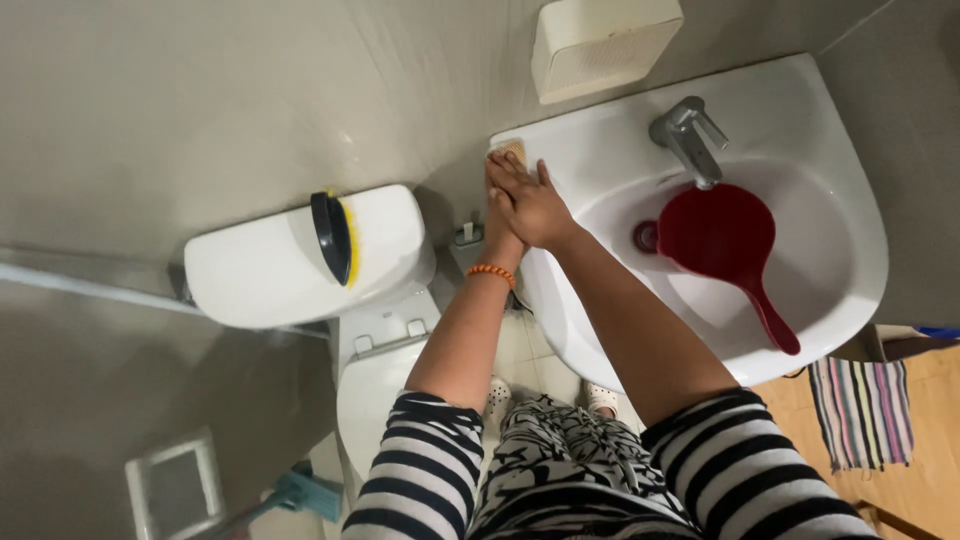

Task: The person cleans a bathroom sink and toilet using a red scoop and a sponge. They pour water from the scoop onto the sponge and wipe the sink basin, faucet, and surrounding areas. The person then moves to the toilet, wiping the seat and lid with the sponge.

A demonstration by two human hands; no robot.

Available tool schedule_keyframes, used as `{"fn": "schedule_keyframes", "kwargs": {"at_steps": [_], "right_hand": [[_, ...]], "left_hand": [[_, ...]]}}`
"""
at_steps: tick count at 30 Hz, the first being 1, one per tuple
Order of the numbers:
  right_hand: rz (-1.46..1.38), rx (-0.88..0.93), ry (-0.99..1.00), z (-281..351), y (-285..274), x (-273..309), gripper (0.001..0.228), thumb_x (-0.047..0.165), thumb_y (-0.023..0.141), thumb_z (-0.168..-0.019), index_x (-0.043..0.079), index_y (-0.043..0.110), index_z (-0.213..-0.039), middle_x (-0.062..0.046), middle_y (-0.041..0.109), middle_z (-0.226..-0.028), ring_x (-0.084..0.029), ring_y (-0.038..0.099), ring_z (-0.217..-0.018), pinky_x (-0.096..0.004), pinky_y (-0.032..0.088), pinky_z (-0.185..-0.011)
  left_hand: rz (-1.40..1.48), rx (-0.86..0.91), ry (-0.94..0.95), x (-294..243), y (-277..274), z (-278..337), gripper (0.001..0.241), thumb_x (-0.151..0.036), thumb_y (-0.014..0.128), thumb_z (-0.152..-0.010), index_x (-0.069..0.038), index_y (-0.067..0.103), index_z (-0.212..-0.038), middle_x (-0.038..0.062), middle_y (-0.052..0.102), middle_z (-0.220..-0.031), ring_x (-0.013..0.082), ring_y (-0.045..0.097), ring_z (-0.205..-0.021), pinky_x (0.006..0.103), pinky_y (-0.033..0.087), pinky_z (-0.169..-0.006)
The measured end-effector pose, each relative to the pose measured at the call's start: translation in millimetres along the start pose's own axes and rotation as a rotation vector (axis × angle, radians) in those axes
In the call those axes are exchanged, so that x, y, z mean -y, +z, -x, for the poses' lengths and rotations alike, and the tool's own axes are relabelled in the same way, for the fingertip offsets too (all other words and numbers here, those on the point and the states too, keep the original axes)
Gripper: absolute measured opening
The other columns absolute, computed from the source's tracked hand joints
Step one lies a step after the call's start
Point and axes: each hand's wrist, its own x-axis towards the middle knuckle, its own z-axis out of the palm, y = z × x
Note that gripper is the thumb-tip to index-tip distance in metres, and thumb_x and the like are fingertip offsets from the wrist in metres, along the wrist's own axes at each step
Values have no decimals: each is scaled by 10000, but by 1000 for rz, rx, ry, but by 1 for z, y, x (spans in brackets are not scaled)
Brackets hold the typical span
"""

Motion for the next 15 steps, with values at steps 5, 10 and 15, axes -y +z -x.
{"fn": "schedule_keyframes", "kwargs": {"at_steps": [5,10,15], "right_hand": [[-14,3,46,-28,-2,-7,564,348,419,-1041,198,384,-1584,-82,360,-1649,-291,275,-1543,-616,131,-1242],[-19,33,41,-33,-2,-11,563,318,435,-1037,216,377,-1587,-77,376,-1635,-279,292,-1535,-619,130,-1243],[-20,-27,41,-20,11,-13,563,298,462,-1036,214,364,-1584,-60,370,-1649,-279,282,-1540,-610,148,-1240]], "left_hand": [[-214,-110,-148,-2,-34,-42,471,-379,232,-1144,-7,450,-1333,172,604,-1134,169,686,-962,300,600,-790],[-575,-240,-229,-39,43,-18,501,-378,317,-1127,66,550,-1111,204,657,-897,179,703,-719,274,600,-600],[-684,-321,-320,-37,31,-8,530,-410,372,-1131,74,583,-1090,192,630,-841,182,651,-621,269,526,-489]]}}
